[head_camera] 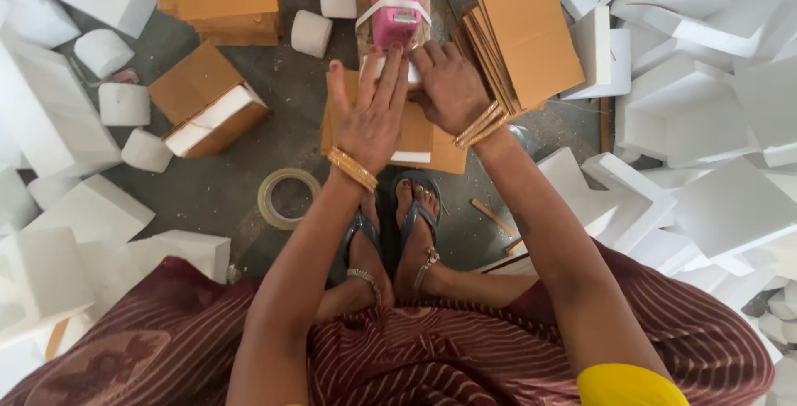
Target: The person assembles small cardboard boxes and inserts white foam pieces into them by hand, using a pink tape dispenser to secure the foam and cardboard components.
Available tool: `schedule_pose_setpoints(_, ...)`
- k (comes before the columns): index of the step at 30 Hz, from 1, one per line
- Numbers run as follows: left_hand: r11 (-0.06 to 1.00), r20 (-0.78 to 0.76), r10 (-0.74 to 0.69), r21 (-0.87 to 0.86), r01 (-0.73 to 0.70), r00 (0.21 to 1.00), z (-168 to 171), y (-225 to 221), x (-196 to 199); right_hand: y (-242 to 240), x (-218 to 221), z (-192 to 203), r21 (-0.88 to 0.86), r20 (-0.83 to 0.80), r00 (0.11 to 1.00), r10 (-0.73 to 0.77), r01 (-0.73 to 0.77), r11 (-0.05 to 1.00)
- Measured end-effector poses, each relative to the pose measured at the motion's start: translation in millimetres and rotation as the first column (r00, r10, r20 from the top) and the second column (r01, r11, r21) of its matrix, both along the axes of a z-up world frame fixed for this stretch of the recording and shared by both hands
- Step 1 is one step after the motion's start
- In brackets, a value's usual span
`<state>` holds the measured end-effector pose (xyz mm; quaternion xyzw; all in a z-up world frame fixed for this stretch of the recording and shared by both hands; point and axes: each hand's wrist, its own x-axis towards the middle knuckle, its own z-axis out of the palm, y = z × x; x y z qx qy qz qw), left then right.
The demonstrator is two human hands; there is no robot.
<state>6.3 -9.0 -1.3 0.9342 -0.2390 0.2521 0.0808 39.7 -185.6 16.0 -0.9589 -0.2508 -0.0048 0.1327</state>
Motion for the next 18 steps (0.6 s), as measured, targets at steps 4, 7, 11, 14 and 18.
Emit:
schedule_pose_setpoints(4,0.994,-0.104,-0.039,-0.105,0.028,0.994,-5,-1,15,-4,3,-6,-0.009,0.019,1.0,0.009,-0.009,1.0)
schedule_pose_setpoints(7,0.986,-0.183,-0.09,-0.153,0.062,0.979,-9,1,27,-2,5,-8,0.049,0.046,0.998,-0.038,0.035,0.998)
schedule_pose_setpoints(11,0.985,-0.167,-0.103,-0.157,0.077,0.981,-17,3,31,-11,5,-10,0.357,0.055,0.998,-0.024,0.002,0.934)
schedule_pose_setpoints(14,0.984,-0.106,-0.084,-0.163,0.066,0.991,-17,4,26,-18,-6,-13,0.536,-0.103,0.994,-0.046,0.094,0.839)
schedule_pose_setpoints(18,0.976,-0.169,-0.086,-0.21,0.049,0.982,-6,3,16,-20,-15,-14,0.555,-0.189,0.979,-0.081,0.175,0.814)
